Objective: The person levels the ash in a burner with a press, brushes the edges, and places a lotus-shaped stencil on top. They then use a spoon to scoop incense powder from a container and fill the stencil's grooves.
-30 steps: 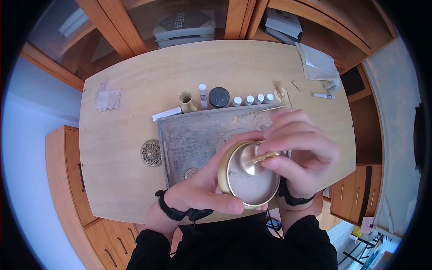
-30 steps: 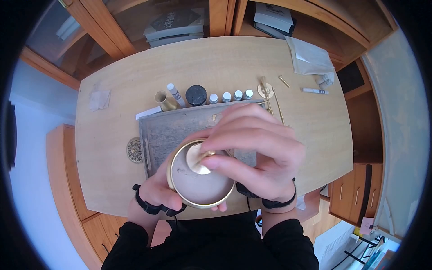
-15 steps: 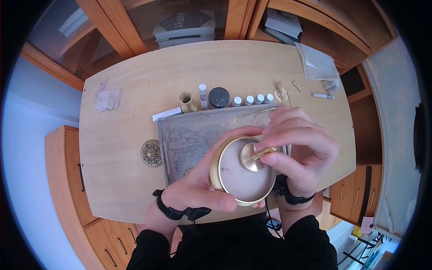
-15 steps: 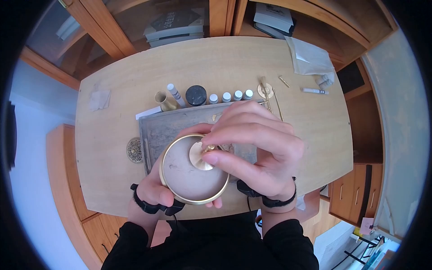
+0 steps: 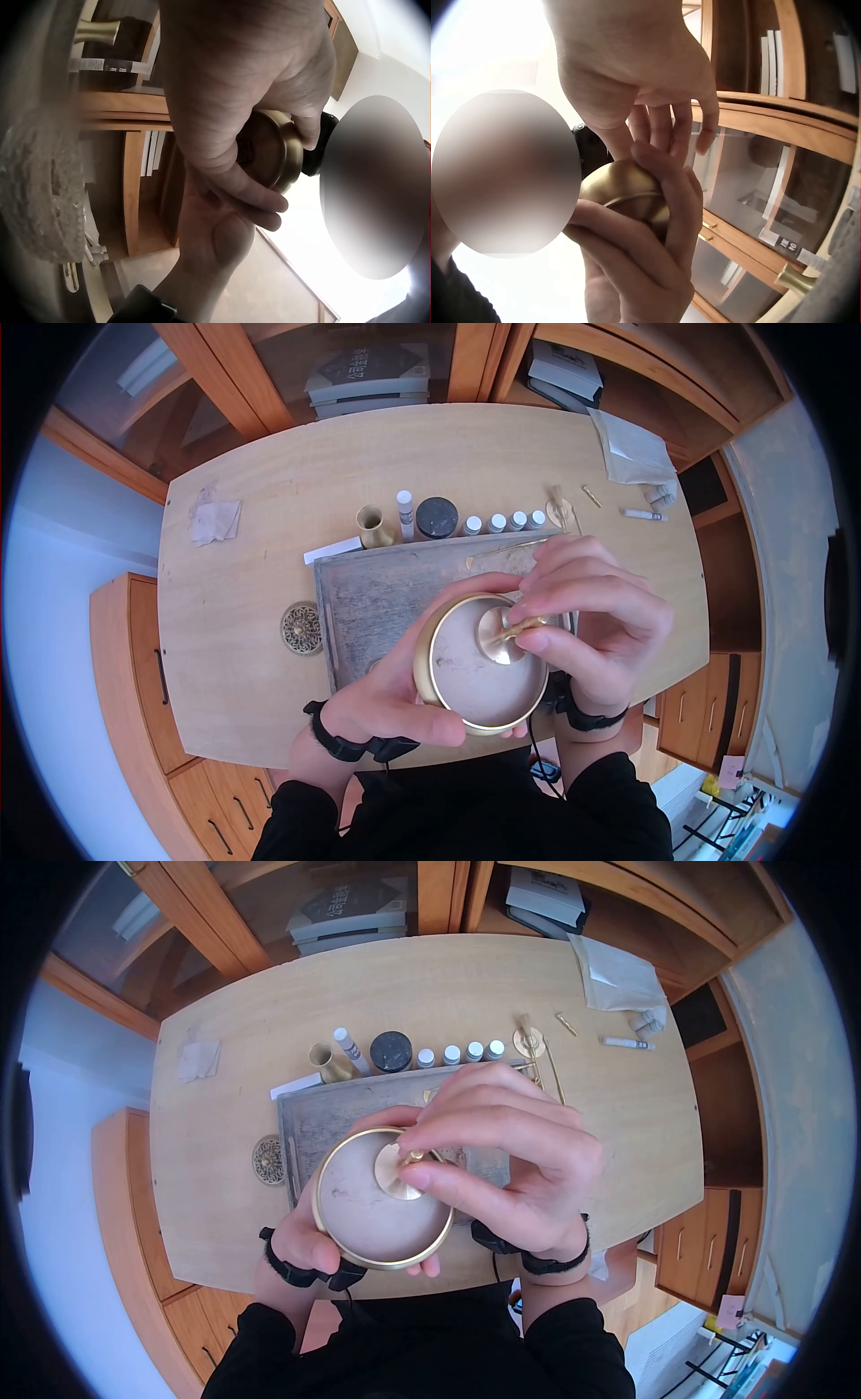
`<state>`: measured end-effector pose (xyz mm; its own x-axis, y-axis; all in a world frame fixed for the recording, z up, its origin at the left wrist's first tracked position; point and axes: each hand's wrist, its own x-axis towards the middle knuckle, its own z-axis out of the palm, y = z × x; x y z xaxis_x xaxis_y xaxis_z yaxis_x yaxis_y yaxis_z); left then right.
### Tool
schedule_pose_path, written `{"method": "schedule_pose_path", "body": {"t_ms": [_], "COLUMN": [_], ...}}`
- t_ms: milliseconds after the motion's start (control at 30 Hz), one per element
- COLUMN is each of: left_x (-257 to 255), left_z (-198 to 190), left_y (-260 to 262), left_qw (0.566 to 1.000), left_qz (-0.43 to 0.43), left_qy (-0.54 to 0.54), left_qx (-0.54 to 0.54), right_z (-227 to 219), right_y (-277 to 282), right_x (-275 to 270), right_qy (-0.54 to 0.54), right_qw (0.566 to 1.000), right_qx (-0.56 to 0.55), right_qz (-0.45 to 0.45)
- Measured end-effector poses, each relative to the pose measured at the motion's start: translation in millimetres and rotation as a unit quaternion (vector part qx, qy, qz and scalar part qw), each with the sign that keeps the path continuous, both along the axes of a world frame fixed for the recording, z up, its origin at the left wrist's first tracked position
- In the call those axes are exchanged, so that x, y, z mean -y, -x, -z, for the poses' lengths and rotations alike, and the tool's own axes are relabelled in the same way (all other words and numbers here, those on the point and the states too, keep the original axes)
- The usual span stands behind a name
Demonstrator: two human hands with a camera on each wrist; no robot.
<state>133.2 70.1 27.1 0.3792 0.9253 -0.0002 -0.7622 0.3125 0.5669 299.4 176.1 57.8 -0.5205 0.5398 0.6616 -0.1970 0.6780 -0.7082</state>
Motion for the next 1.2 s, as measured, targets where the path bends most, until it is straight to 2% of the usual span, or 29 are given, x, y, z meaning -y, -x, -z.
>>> {"method": "schedule_pose_path", "body": {"t_ms": [333, 733, 800, 1100, 1200], "left_x": [-0.1, -1.7, -2.1, -2.7, -1.9], "left_z": [1.5, -0.5, -7.2, -6.3, -1.1], "left_y": [-0.4, -0.3, -4.9, -4.4, 3.2], "left_qw": [1.0, 1.0, 0.997, 0.996, 1.0], "left_qz": [-0.02, -0.028, -0.069, -0.077, -0.029], "left_qy": [0.006, -0.009, 0.033, 0.029, -0.001], "left_qx": [-0.006, -0.005, -0.019, -0.015, 0.008], "right_z": [-2.2, -2.1, -1.6, -2.6, -4.0], "right_y": [-1.7, -1.5, -1.3, -1.9, -2.2], "right_x": [-0.3, 2.4, 2.3, 1.2, 2.0], "right_qy": [0.005, 0.007, 0.006, -0.007, -0.008], "right_qw": [0.999, 1.0, 1.0, 1.0, 1.0], "right_qx": [0.036, 0.02, 0.021, 0.004, 0.013], "right_qz": [0.01, 0.015, 0.016, 0.003, -0.001]}}
